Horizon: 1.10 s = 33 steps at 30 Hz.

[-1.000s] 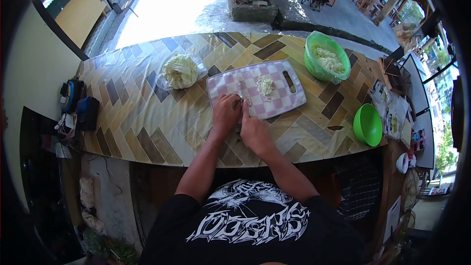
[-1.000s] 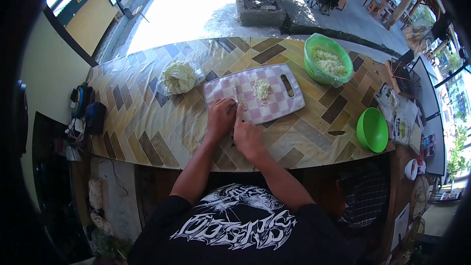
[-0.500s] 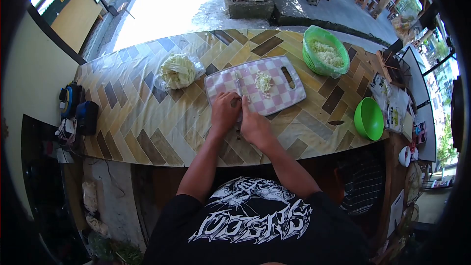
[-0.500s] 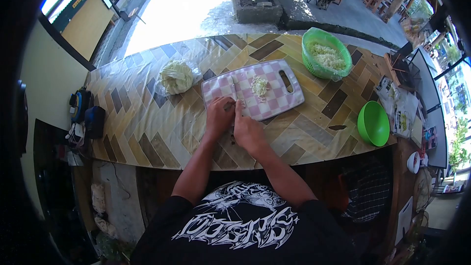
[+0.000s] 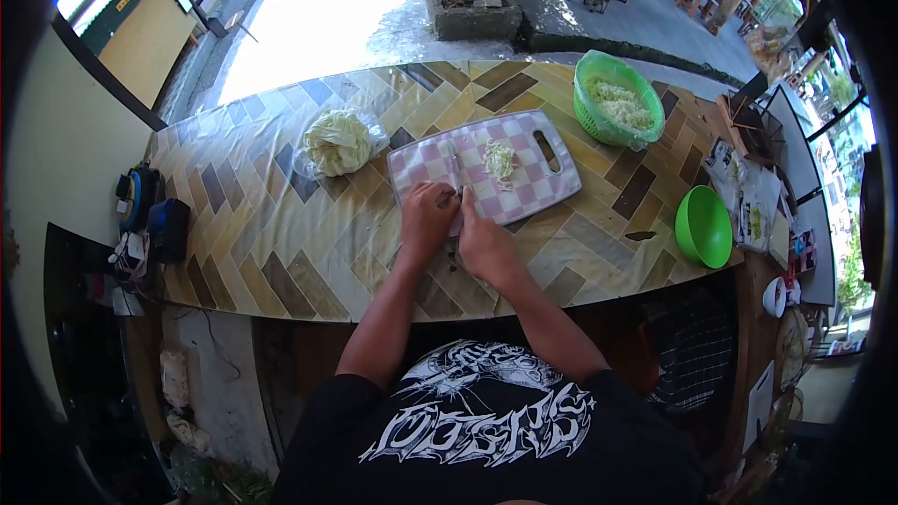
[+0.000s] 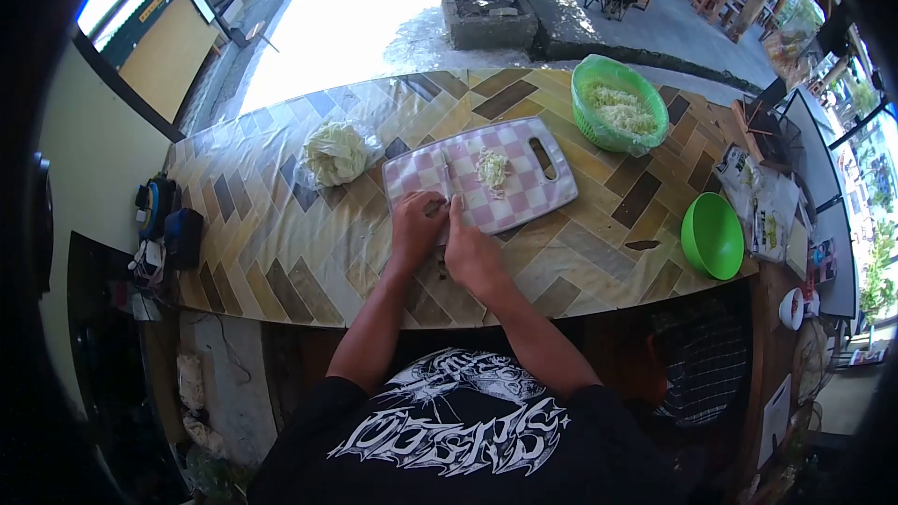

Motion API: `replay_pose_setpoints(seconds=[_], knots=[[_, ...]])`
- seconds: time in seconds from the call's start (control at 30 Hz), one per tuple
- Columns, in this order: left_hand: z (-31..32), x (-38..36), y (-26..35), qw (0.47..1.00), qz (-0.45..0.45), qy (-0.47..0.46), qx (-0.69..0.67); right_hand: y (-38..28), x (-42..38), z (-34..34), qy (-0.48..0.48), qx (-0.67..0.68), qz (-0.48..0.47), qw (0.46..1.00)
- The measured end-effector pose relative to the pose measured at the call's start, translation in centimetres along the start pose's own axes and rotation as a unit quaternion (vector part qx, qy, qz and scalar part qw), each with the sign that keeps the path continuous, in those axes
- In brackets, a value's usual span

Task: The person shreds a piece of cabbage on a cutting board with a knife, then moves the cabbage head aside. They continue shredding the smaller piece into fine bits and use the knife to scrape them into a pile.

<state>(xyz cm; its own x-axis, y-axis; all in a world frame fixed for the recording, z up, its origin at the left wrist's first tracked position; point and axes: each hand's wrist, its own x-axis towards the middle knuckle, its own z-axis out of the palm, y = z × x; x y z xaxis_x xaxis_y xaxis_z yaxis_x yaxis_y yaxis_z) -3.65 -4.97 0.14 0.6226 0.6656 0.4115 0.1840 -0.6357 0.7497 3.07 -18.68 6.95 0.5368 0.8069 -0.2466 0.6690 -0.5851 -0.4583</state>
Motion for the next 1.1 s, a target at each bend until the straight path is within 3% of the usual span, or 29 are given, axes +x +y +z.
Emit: replay_pose_setpoints(seconds=[0.67,1.1], knots=[[-0.1,0.0,0.4,1.000,-0.005,-0.006,0.007,-0.3,-1.2,0.3,0.012,-0.030,-0.014,0.999],[-0.4,-0.1,1.2,0.994,0.013,0.054,0.095,-0.1,-0.6,-0.6,-0.006,-0.022,-0.025,0.999]])
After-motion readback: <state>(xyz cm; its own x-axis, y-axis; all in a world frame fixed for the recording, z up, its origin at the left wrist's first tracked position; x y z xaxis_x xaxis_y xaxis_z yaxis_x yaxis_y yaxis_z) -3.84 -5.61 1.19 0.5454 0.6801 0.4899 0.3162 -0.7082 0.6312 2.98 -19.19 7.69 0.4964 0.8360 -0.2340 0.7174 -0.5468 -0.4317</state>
